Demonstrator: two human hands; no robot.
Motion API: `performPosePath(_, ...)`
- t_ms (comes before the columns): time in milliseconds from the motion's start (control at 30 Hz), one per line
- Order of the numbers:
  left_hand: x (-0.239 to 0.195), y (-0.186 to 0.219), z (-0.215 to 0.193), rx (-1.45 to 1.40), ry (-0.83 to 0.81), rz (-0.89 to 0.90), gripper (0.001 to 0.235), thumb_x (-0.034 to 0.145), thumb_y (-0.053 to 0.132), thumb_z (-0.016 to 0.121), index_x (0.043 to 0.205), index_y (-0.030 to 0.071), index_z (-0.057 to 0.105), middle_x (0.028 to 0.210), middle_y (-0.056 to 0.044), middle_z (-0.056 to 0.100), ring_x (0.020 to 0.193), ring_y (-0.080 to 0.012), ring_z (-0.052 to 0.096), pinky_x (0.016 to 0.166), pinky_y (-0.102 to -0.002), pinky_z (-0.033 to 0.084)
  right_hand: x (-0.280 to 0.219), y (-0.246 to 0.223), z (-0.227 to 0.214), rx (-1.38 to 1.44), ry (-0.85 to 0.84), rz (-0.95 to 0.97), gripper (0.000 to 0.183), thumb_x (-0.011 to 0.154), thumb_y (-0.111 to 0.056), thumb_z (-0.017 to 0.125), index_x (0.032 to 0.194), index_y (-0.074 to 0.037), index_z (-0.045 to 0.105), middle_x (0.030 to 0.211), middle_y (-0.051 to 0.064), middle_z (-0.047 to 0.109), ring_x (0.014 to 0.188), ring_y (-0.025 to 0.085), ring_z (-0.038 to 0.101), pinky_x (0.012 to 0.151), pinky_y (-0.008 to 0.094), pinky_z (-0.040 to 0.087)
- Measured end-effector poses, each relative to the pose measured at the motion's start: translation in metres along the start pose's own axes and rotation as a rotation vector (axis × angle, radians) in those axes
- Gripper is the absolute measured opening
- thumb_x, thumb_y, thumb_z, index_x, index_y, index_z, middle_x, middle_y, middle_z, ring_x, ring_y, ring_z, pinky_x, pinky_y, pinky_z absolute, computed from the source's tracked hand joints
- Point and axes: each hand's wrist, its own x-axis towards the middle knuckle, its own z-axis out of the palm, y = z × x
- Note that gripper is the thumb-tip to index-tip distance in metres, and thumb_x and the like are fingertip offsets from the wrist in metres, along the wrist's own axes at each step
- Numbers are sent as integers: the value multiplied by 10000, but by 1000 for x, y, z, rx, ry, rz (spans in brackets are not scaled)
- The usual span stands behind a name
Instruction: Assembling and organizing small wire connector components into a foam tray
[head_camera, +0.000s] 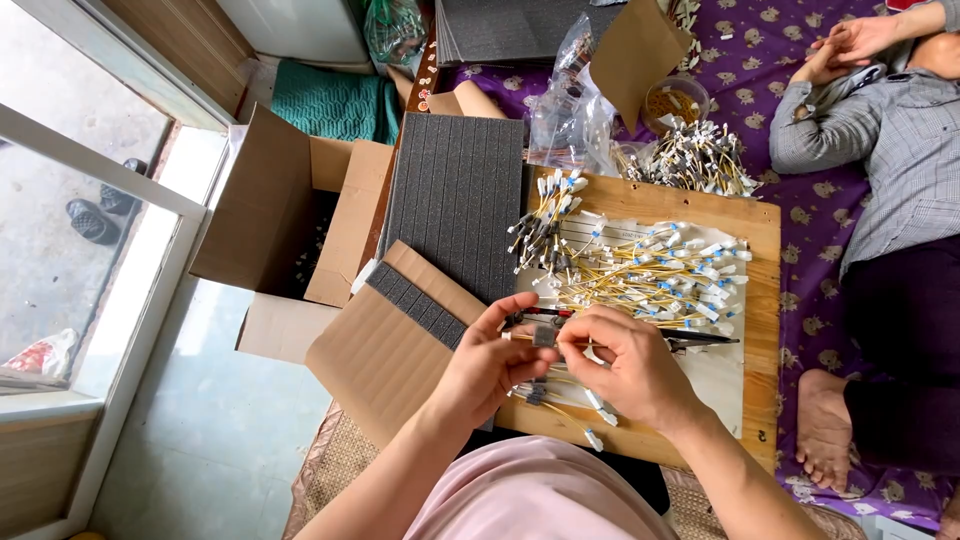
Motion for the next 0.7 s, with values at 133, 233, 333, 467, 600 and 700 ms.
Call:
performPosePath(133, -20, 24, 19, -109, -29, -81, 402, 991, 175, 513, 1372, 48, 493, 995, -259, 703, 817, -327, 730, 699, -375, 649, -2, 3, -5, -89, -16, -54, 58, 819, -75, 695, 825, -118, 732, 720, 38, 685, 641, 159, 680, 553, 259, 560)
performPosePath(233, -28, 26, 22, -35, -117, -6, 483, 979, 198, 517, 1432, 53, 430, 1136, -242, 683, 953, -291, 702, 806, -359, 618, -2, 3, -3, -172, -49, -13, 53, 824, -150, 721, 772, -142, 716, 625, 9, 618, 567, 156, 614, 599, 286, 507)
performPosePath(333, -27, 20, 17, 207, -149, 115, 625, 879, 27, 633, 1456, 63, 397, 1204, -233, 658, 1008, -260, 688, 846, -304, 602, -2, 5, 0, -2, -60, 167, 98, 822, -145, 724, 733, -105, 714, 601, 25, 642, 575, 107, 578, 565, 256, 493)
performPosePath(467, -28, 14, 16, 404, -186, 221, 665, 825, -33, 699, 1429, 62, 439, 1177, -230, 674, 1040, -247, 677, 877, -319, 581, -4, 11, -1, 153, -95, 366, 89, 802, -100, 736, 733, -44, 727, 559, 45, 594, 581, 114, 517, 553, 278, 483)
performPosePath(600, -29, 11, 26, 696, -90, 370, 432, 806, 5, 752, 1220, 40, 632, 976, -156, 757, 923, -192, 724, 806, -295, 603, -3, 16, 1, 134, -173, 537, 121, 816, -147, 759, 757, -42, 765, 551, 32, 606, 566, 122, 512, 562, 261, 448)
performPosePath(700, -21, -5, 14, 795, -35, 373, 258, 800, 12, 755, 1048, 41, 692, 887, -116, 761, 844, -155, 723, 766, -279, 606, -4, 24, -4, -8, -299, 635, 143, 808, -220, 776, 779, -82, 801, 602, 69, 705, 587, 153, 561, 605, 299, 472)
